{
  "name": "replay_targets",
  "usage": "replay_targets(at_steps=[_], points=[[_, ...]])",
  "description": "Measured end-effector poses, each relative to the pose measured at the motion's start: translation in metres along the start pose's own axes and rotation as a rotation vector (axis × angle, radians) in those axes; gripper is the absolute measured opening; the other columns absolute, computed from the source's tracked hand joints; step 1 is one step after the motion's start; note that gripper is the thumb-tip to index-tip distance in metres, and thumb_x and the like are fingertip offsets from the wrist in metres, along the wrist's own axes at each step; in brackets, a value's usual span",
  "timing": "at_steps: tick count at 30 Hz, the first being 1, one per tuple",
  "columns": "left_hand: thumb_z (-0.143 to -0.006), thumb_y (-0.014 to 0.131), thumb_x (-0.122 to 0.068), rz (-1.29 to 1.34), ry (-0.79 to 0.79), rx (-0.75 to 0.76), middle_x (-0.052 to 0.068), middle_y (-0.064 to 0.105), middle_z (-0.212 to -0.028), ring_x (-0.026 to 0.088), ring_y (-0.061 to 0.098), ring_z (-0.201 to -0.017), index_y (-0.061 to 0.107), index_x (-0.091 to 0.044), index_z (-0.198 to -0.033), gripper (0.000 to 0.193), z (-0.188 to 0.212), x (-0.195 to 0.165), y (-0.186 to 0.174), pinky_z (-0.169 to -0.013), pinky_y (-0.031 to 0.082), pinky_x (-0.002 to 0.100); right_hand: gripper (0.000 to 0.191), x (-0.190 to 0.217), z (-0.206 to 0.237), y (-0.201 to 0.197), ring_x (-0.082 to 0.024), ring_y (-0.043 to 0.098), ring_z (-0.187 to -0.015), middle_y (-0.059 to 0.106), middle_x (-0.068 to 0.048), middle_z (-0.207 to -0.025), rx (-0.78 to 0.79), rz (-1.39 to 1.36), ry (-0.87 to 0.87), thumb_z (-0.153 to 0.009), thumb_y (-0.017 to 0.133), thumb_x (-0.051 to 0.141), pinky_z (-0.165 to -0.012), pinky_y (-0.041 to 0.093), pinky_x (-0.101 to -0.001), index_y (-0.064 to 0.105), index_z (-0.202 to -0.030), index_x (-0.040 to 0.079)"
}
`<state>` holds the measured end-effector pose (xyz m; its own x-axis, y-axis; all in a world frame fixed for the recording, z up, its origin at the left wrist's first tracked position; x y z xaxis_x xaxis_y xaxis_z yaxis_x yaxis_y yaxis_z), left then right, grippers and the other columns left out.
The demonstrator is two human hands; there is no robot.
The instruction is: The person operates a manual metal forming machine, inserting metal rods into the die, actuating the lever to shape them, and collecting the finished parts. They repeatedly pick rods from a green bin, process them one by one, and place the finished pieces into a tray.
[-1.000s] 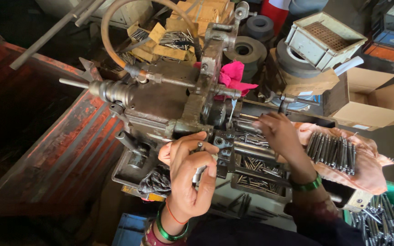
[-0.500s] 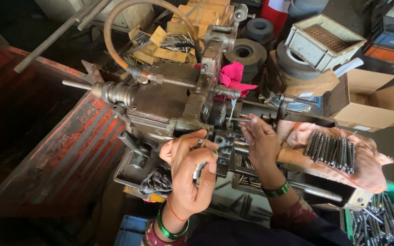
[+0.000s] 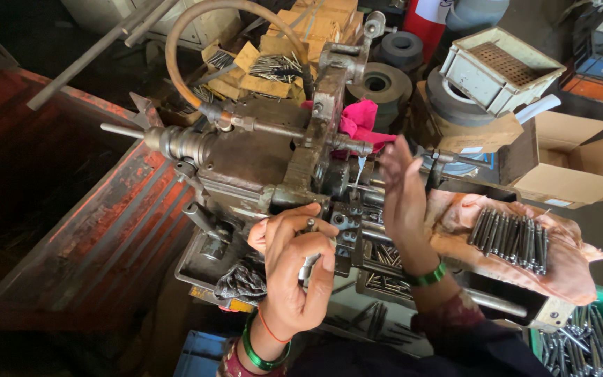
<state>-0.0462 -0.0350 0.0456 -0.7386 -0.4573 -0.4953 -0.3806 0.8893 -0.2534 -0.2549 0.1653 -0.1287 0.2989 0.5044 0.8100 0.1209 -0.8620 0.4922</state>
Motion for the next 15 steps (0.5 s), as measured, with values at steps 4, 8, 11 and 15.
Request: replay_targets(at_steps=[4, 8, 11, 15], points=[[-0.089, 0.063, -0.005, 0.003, -0.005, -0.010, 0.007, 0.069, -0.110, 0.031, 0.063, -0.119, 0.058, -0.010, -0.105, 0.017, 0.001, 0.001, 0.001, -0.106, 0.030, 0.042, 0.090, 0.001, -0.024, 0.033, -0.026, 0.035, -0.150, 0.031, -0.011, -0.168, 0.104, 0.043, 0.008, -0.100, 0.026, 0.070, -0.124, 0.022, -0.0399, 0.015, -0.166, 0.011], [-0.086, 0.063, -0.006, -0.002, 0.019, -0.032, 0.007, 0.069, -0.107, 0.031, 0.064, -0.117, 0.059, -0.010, -0.103, 0.018, -0.002, 0.002, 0.000, -0.106, 0.030, 0.043, 0.093, -0.001, -0.028, 0.064, -0.028, 0.024, -0.156, 0.021, -0.011, -0.172, 0.200, 0.159, -0.011, -0.099, 0.020, 0.074, -0.127, 0.013, -0.0448, 0.008, -0.167, 0.012], [-0.084, 0.063, -0.006, -0.009, 0.014, -0.024, 0.008, 0.070, -0.106, 0.031, 0.065, -0.116, 0.059, -0.010, -0.101, 0.018, -0.002, 0.003, -0.001, -0.105, 0.030, 0.042, 0.093, 0.002, -0.029, 0.070, -0.029, 0.024, -0.157, 0.021, -0.012, -0.173, 0.235, 0.157, -0.062, -0.100, 0.021, 0.074, -0.129, 0.013, -0.0465, 0.008, -0.168, 0.011], [-0.086, 0.063, -0.005, 0.022, 0.011, -0.045, 0.008, 0.069, -0.107, 0.031, 0.064, -0.117, 0.058, -0.011, -0.102, 0.017, 0.000, 0.003, 0.002, -0.105, 0.030, 0.041, 0.093, 0.000, -0.035, 0.068, -0.031, 0.028, -0.155, 0.025, -0.014, -0.171, 0.206, 0.094, -0.106, -0.100, 0.021, 0.073, -0.129, 0.016, -0.0478, 0.012, -0.169, 0.010]])
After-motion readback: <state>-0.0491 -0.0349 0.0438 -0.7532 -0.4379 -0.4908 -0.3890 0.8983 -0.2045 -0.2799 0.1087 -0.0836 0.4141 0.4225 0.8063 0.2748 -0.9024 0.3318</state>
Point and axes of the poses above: each hand's wrist, its own z-axis away from the middle knuckle, its own y-axis out of the palm, x = y × z, the point moved 6 cm from there along -z, towards the middle knuckle
